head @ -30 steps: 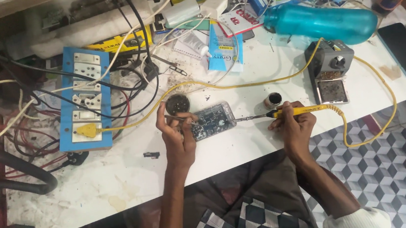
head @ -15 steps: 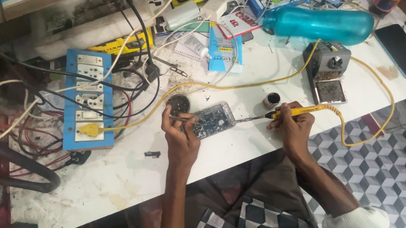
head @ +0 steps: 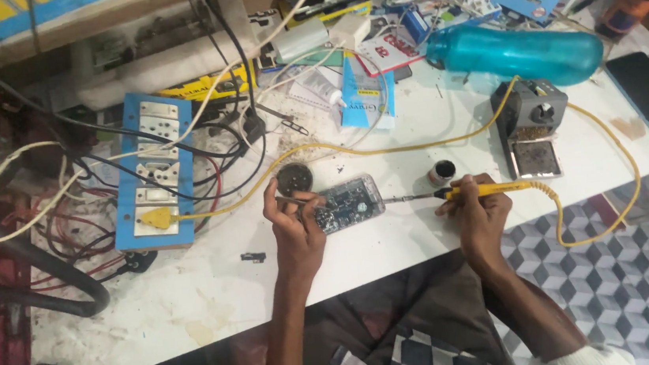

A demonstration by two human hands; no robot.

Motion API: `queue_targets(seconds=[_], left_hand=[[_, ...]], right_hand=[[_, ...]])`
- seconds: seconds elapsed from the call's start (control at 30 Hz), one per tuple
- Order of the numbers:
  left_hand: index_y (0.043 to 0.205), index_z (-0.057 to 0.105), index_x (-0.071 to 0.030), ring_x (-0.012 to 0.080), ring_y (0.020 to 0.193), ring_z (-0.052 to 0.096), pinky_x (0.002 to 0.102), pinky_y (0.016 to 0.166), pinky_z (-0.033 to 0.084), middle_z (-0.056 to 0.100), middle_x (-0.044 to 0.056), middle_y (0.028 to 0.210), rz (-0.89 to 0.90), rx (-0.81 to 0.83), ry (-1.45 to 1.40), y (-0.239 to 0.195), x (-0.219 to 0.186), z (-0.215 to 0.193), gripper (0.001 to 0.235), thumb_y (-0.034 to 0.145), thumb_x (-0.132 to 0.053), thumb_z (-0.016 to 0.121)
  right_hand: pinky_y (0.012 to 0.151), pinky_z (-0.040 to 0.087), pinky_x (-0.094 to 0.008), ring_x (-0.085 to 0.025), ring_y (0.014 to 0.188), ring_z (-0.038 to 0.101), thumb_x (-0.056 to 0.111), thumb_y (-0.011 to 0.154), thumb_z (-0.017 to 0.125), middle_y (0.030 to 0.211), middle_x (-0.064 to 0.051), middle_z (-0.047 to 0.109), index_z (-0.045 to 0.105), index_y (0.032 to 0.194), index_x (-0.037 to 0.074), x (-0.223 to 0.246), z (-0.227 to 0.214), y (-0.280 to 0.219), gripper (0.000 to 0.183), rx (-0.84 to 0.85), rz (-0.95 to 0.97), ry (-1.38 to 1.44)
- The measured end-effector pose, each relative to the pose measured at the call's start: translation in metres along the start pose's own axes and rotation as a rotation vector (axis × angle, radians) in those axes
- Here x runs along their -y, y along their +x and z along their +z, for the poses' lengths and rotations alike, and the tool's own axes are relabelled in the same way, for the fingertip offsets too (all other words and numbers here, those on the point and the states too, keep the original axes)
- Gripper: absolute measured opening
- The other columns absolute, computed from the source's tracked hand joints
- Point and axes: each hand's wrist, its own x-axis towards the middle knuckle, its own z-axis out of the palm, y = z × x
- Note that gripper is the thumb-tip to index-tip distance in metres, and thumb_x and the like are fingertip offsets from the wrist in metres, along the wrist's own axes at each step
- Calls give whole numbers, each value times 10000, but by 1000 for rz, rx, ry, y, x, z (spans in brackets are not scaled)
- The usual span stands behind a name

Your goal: The person uses a soldering iron and tweezers to work on a small circuit board. They repeatedly apply heat to specific points on the board while holding it steady with the tweezers.

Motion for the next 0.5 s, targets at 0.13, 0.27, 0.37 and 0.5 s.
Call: queue_targets(seconds=[0.13, 0.27, 0.37, 0.5], left_hand=[[1530, 66, -17, 228, 945, 708, 356, 926, 566, 622, 151, 1038, -72, -17, -34, 4, 1, 3, 627, 1058, 48, 474], [1522, 79, -28, 227, 934, 706, 362, 937, 558, 644, 139, 1009, -89, -8, -24, -2, -1, 1, 617, 1061, 48, 484], [1519, 85, -27, 226, 928, 708, 368, 941, 554, 659, 135, 994, -78, -14, -1, 3, -3, 0, 614, 1055, 46, 481], [1510, 78, -19, 233, 927, 709, 373, 946, 552, 643, 150, 1005, -95, -26, -32, 1, -5, 2, 622, 1055, 44, 497]], right_hand=[[545, 476, -258, -166, 577, 649, 221, 1102, 522, 712, -105, 642, 612, 964, -38, 4, 2, 5, 308, -11, -27, -66], [537, 465, -261, -164, 553, 624, 224, 1104, 523, 688, -113, 634, 611, 952, -41, 2, -1, -2, 317, -28, 23, -83], [523, 466, -265, -158, 536, 605, 220, 1100, 528, 671, -112, 612, 607, 946, -39, 4, 3, 2, 311, -30, 32, -80], [509, 454, -258, -150, 539, 620, 213, 1082, 537, 694, -94, 637, 605, 943, -34, 8, 4, 0, 292, -22, 36, -83]])
